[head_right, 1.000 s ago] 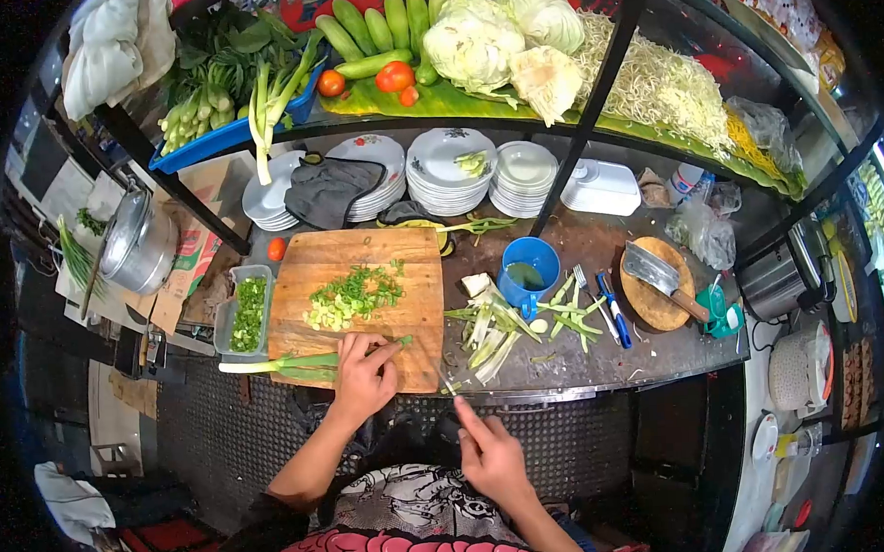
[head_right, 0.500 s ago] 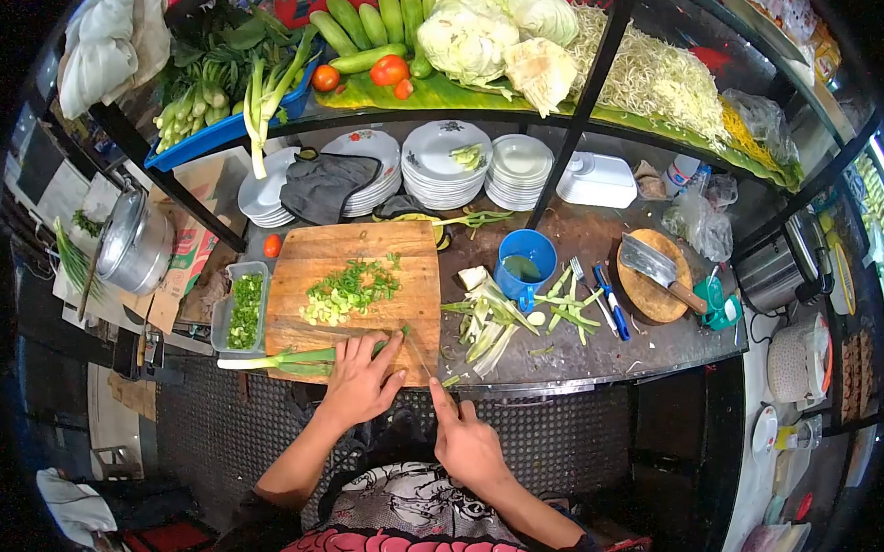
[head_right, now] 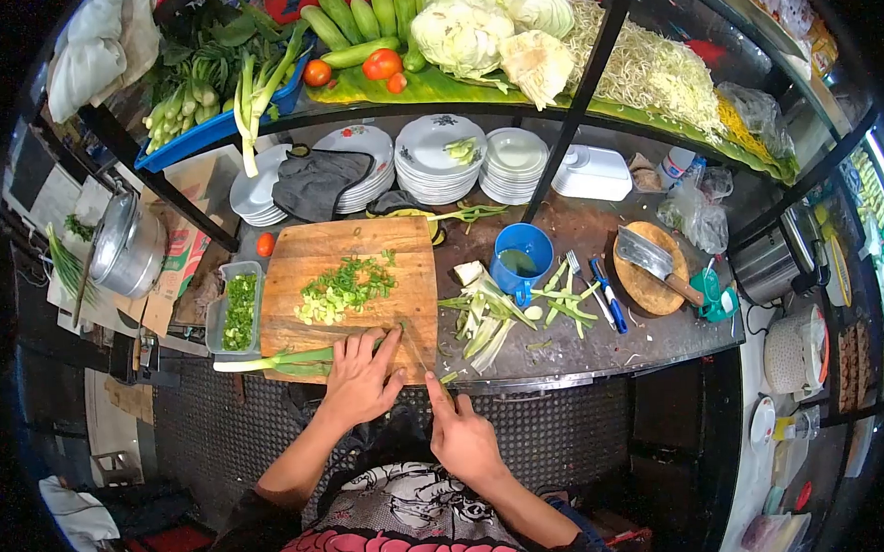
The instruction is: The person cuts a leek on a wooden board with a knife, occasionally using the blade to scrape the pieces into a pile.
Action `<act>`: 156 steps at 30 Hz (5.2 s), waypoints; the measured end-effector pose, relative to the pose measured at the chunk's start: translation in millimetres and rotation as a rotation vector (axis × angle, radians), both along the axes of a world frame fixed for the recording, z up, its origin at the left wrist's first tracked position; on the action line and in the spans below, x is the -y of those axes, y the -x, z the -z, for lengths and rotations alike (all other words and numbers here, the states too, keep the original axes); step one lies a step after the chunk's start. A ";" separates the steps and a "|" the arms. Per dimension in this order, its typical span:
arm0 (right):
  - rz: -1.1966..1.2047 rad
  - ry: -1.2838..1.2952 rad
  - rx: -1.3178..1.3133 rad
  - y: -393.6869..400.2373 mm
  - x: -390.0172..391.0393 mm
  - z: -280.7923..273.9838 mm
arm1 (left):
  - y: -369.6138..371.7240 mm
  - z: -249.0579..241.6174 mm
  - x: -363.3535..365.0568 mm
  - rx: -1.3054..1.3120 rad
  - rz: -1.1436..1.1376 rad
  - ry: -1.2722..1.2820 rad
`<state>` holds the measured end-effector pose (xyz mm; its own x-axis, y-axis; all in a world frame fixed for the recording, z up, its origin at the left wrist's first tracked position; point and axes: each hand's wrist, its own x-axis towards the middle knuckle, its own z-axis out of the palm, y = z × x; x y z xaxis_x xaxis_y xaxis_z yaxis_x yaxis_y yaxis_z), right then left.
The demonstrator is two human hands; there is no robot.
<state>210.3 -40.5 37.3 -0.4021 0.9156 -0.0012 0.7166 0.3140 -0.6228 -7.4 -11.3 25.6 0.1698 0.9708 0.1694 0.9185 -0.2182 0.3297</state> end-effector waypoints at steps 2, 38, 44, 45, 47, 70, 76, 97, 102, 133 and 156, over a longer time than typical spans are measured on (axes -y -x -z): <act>0.005 0.012 0.017 1.9 -1.5 -2.2 | 0.6 1.2 0.0 0.013 0.005 -0.003; -0.027 -0.036 0.053 -20.1 13.8 -2.9 | 3.7 1.0 -0.4 0.039 0.001 -0.053; -0.012 0.016 -0.036 -27.4 16.0 -8.0 | 3.4 0.8 -0.4 0.026 0.002 -0.060; -0.017 -0.005 -0.057 -25.5 14.5 -5.7 | 3.3 0.7 -0.7 0.023 0.003 -0.061; -0.030 -0.044 -0.100 -20.1 10.5 3.3 | 3.6 0.9 -0.2 0.017 0.002 -0.060; -0.030 -0.062 -0.076 -15.7 13.1 4.5 | 5.8 3.5 1.4 0.027 0.013 -0.067; -0.022 -0.048 0.072 -0.6 -1.5 1.6 | 5.2 -0.6 0.8 0.026 0.009 -0.051; -0.014 -0.025 0.079 1.1 0.3 -2.8 | 7.5 0.4 3.3 0.068 0.033 -0.042; -0.024 -0.040 0.008 -30.1 26.4 2.1 | 9.2 1.2 4.0 0.077 0.031 -0.042; 0.011 -0.014 -0.020 0.8 13.1 1.0 | 15.2 -1.2 4.2 0.119 0.063 -0.056; 0.019 -0.061 0.075 5.8 9.8 -1.3 | 17.7 -0.4 3.2 0.124 0.079 -0.041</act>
